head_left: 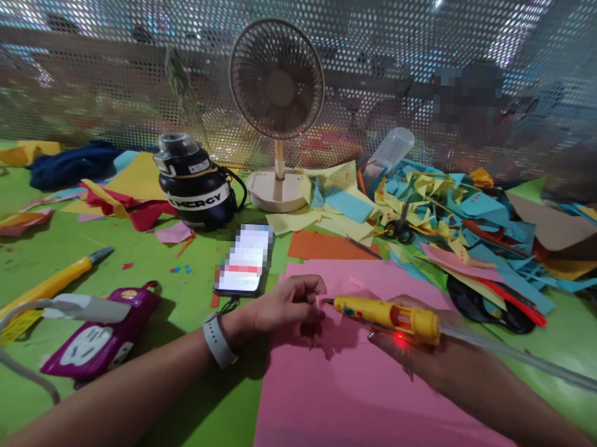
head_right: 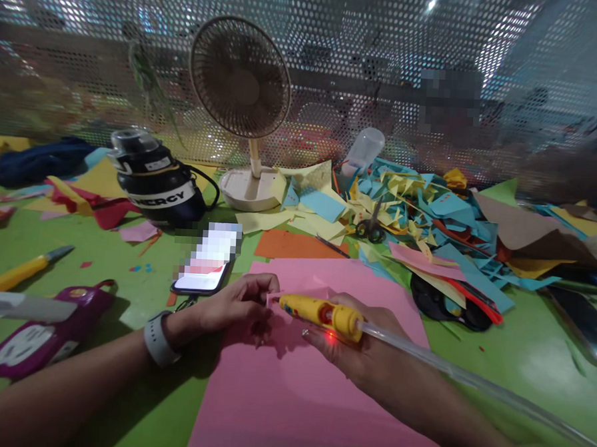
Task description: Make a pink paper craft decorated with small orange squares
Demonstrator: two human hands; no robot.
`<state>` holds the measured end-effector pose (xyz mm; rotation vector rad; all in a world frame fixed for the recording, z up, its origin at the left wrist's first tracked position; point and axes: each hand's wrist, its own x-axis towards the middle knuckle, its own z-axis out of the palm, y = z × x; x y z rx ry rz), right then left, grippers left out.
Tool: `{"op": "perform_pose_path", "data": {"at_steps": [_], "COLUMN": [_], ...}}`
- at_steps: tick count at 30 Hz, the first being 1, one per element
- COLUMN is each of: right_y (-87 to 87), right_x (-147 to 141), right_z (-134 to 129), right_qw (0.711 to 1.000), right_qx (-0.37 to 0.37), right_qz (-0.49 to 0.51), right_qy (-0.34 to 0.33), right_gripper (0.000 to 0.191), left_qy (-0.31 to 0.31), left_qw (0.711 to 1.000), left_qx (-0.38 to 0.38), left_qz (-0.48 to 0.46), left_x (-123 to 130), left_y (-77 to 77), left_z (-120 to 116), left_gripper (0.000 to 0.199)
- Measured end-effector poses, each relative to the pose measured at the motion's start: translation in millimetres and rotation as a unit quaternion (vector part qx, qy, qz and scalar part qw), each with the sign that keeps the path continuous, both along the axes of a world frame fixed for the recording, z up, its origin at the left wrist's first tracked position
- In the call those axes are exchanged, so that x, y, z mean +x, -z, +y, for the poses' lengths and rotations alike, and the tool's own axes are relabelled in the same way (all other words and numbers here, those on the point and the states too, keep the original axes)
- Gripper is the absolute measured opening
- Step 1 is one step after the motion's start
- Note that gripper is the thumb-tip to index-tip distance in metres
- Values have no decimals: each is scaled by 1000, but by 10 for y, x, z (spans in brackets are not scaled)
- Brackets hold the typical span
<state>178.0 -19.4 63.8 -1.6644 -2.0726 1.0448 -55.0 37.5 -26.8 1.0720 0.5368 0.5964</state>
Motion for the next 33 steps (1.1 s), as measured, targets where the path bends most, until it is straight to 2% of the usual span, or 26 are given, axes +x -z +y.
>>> {"op": "perform_pose_path", "data": {"at_steps": [9, 15, 20, 23, 29, 33], "right_y": [-8, -31, 28, 73, 117, 244], "right_x": [-13, 55, 75, 87, 146, 141], "right_z": [-1, 29, 132, 174, 191, 228], "right_qw": [1000, 992, 985, 982, 970, 952], "right_qx": [-12, 24, 66, 50, 26, -11], "right_qz": [24, 121, 147, 162, 210, 265], "right_qy": [11, 26, 63, 86, 120, 151], "right_gripper": [28, 23, 25, 28, 39, 46], "left_qy": [-13, -8, -1, -8, -12, -7], "left_qw": [999, 998, 998, 999, 999, 999], "left_qx": [-42, -58, -59, -44, -20, -20], "left_qz": [6, -31, -23, -18, 24, 31], "left_x": [-7, -8, -25, -26, 25, 33], "left_y": [-25, 38, 25, 2, -20, -3], "left_z": [-11, -7, -4, -10, -31, -23], "left_gripper": [17, 15, 18, 21, 39, 40]}}
